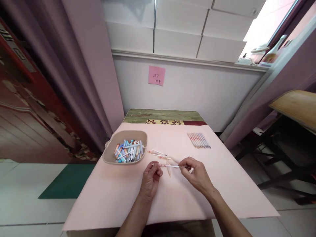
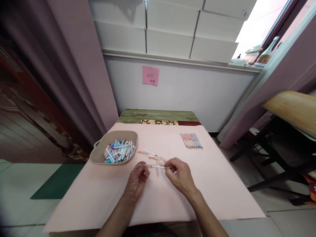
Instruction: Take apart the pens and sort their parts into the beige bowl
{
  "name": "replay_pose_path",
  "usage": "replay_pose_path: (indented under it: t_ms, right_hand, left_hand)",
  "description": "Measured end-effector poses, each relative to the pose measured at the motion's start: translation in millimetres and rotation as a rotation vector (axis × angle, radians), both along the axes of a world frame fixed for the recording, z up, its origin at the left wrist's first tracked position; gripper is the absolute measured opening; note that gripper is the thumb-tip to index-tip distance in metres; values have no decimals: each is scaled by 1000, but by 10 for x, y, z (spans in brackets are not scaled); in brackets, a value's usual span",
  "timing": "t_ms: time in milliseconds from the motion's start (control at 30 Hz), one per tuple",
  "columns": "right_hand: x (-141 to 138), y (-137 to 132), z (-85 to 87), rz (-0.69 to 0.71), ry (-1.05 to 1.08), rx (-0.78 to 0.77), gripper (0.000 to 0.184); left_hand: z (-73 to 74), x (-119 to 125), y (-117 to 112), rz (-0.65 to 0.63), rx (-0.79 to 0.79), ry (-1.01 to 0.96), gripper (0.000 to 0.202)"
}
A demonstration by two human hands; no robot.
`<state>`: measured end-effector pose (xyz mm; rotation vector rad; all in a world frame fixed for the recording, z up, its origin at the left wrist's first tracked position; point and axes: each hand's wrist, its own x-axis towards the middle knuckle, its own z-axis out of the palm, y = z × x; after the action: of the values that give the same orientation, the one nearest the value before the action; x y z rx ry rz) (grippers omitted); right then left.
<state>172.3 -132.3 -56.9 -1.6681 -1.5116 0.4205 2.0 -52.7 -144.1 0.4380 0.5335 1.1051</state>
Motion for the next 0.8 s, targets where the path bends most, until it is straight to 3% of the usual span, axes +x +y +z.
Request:
replay_pose_path:
  t_ms: [167, 233, 333, 433, 600, 700, 800]
  right_hand:
    - [-173, 136, -79, 58, 94, 50, 12]
    - [-179, 198, -149, 80, 258, 52, 26]
    - [-114, 253, -294, -27, 434, 59, 35]
    - [-89, 248, -467, -148, 196, -33, 29]
    - [-328, 257, -707, -157, -299, -279, 19]
    - [-408, 281, -713, -174, -397, -338, 11]
    - [-292, 236, -599, -202, -341, -322, 9]
  left_hand:
    - [8, -12, 4, -43, -48, -92, 22]
    - [-5, -15, 14, -33, -78, -119, 19]
    - [-34, -19, 50, 26, -126, -169, 14]
    - [-55, -16, 85, 50, -156, -181, 10]
    - [-57, 7, 78, 45, -134, -103, 12]
    - [-53, 9, 53, 56, -118, -69, 11]
    - [-44, 7, 34, 78, -108, -59, 9]
